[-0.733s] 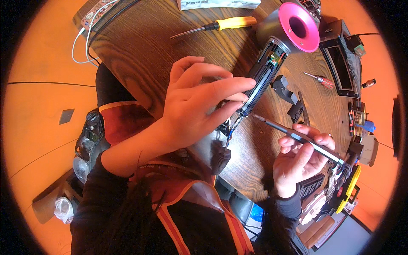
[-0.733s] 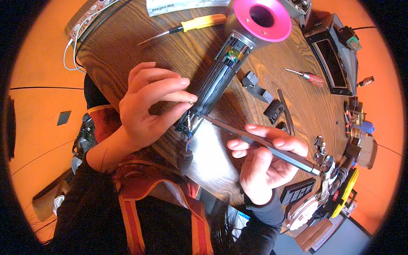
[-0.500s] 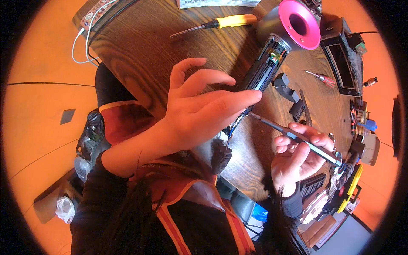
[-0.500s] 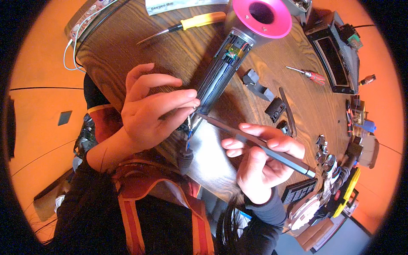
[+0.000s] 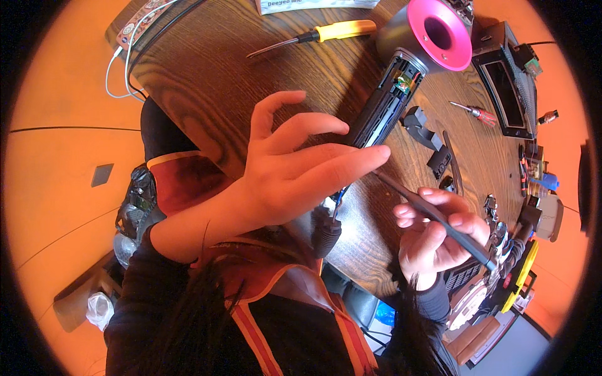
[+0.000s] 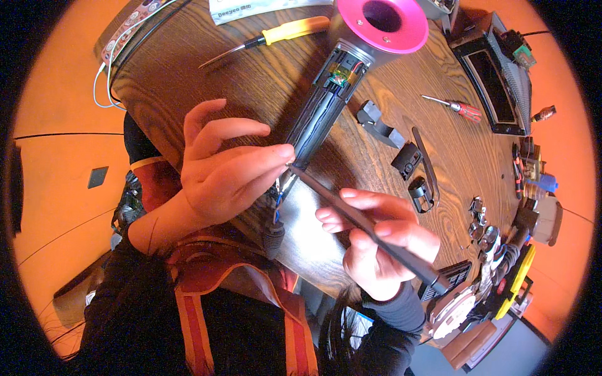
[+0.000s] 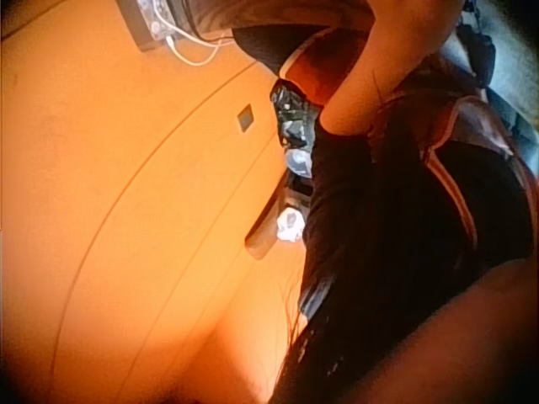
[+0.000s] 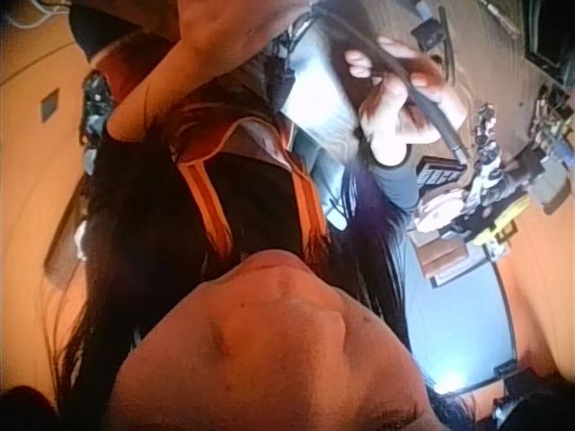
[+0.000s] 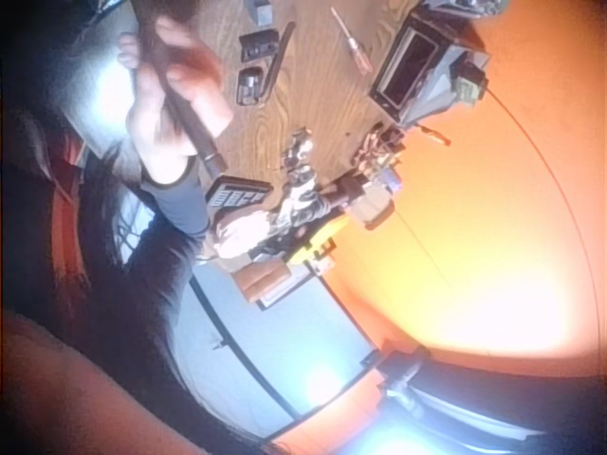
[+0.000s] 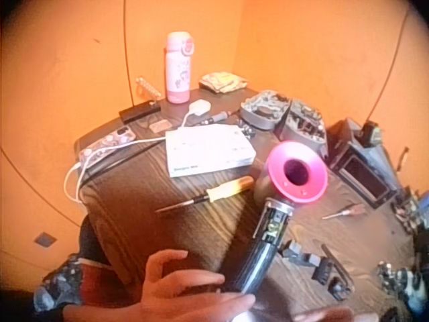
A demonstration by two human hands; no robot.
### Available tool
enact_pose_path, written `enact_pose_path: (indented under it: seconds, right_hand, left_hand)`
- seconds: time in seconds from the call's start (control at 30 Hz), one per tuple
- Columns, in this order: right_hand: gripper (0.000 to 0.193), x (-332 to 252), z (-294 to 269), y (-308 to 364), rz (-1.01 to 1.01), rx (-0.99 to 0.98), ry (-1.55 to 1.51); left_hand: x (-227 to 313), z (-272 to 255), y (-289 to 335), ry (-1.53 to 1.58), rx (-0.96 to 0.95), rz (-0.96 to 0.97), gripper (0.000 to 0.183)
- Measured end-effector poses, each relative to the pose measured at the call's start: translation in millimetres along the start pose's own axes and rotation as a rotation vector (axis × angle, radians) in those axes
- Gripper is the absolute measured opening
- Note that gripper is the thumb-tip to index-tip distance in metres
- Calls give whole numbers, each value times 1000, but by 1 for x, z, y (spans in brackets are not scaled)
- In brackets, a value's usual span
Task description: The person uses a screwdriver to remove screws from a disassembled hair dryer, then uses tweezers to adjust internal components. They repeatedly insert and remove screws while manipulating the device's internal parts on a cluttered workbench.
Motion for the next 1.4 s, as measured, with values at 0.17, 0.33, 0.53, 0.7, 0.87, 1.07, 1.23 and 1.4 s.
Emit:
enact_pose_path:
  seconds: [0.17, 0.33, 0.53, 0.7, 0.87, 1.07, 1.23, 1.4]
  right_hand:
    - [25, -4, 11, 2, 4, -214, -130]
    - [18, -8, 12, 2, -1, -264, -128]
    - [19, -7, 10, 3, -3, -241, -139]
    - [27, -9, 3, 3, -51, -123, 30]
    - [28, -16, -10, 4, -163, 37, 72]
    - [32, -19, -6, -1, -150, -127, 32]
    - [33, -19, 2, -1, -111, -238, 152]
    - [36, -16, 7, -3, -135, -271, 271]
  left_hand:
    - [1, 0, -1, -29, 50, 25, 29]
    - [1, 0, 0, -6, 42, 35, 31]
    - [-2, 2, -1, 42, 61, 33, 34]
    - [-7, 2, -2, 120, 26, -39, 36]
    - [-42, 10, 16, 643, 70, -528, 47]
    - [-47, 59, 34, 1219, -134, -962, 39]
    - [-53, 74, 27, 1353, -293, -1043, 35]
    - [-52, 76, 27, 1246, -355, -1048, 39]
Point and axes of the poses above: each hand's wrist, its own y-axis away from the middle knuckle, its own z-axis out of the palm, x = y × z, the point moved 9 cm from there along -y, towards the middle knuckle, and after that the axes turned 3 degrees about -x, right-handed, at the moved point
